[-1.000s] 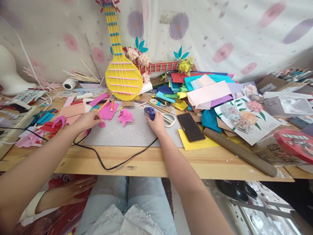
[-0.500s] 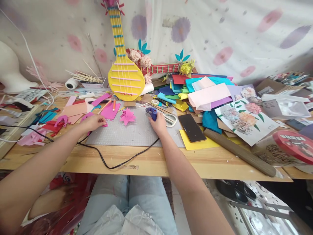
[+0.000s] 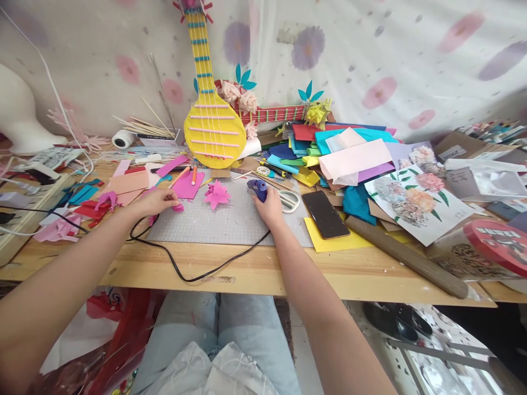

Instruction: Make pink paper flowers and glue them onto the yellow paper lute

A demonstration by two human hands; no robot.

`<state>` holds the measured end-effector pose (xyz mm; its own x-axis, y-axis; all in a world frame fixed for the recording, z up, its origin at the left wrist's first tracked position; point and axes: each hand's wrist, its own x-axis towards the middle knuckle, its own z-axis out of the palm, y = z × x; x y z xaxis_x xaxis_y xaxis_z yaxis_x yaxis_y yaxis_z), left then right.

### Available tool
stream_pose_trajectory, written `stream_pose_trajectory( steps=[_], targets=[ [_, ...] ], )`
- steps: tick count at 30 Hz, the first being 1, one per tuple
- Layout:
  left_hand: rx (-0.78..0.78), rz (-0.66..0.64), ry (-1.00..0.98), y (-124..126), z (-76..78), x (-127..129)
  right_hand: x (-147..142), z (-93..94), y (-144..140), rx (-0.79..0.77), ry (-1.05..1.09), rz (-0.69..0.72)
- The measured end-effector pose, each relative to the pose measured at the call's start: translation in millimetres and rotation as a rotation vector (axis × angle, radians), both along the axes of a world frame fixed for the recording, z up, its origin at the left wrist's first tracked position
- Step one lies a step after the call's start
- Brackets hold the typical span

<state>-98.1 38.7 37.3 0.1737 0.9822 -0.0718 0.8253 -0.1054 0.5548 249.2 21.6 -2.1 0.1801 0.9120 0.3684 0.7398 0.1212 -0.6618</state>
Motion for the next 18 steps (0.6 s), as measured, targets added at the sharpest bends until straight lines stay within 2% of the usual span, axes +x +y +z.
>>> stream_pose_trajectory(
  steps=[6,10,12,13,15,18],
  targets=[
    [-0.029,0.009,-0.041,-2.0,-2.7,5.3,-0.2,11.1,-6.9,0.089,0.087,0.005],
    [-0.060,0.026,-0.044,-4.5,-3.3,8.6,-5.0,39.2,-22.8,0.350,0.050,-0.090],
    [-0.043,0.033,-0.029,-7.7,-0.7,12.6,-15.9,53.4,-33.0,0.394,0.066,-0.044],
    [-0.025,0.041,-0.023,-10.0,1.3,15.5,-24.7,58.3,-37.2,0.376,0.097,0.018],
    [0.014,0.057,-0.017,-16.0,6.7,23.2,-48.6,61.4,-42.3,0.234,0.211,0.201],
    [0.061,0.050,0.007,-27.5,16.0,37.3,-94.0,51.0,-40.5,-0.165,0.435,0.448]
  ],
)
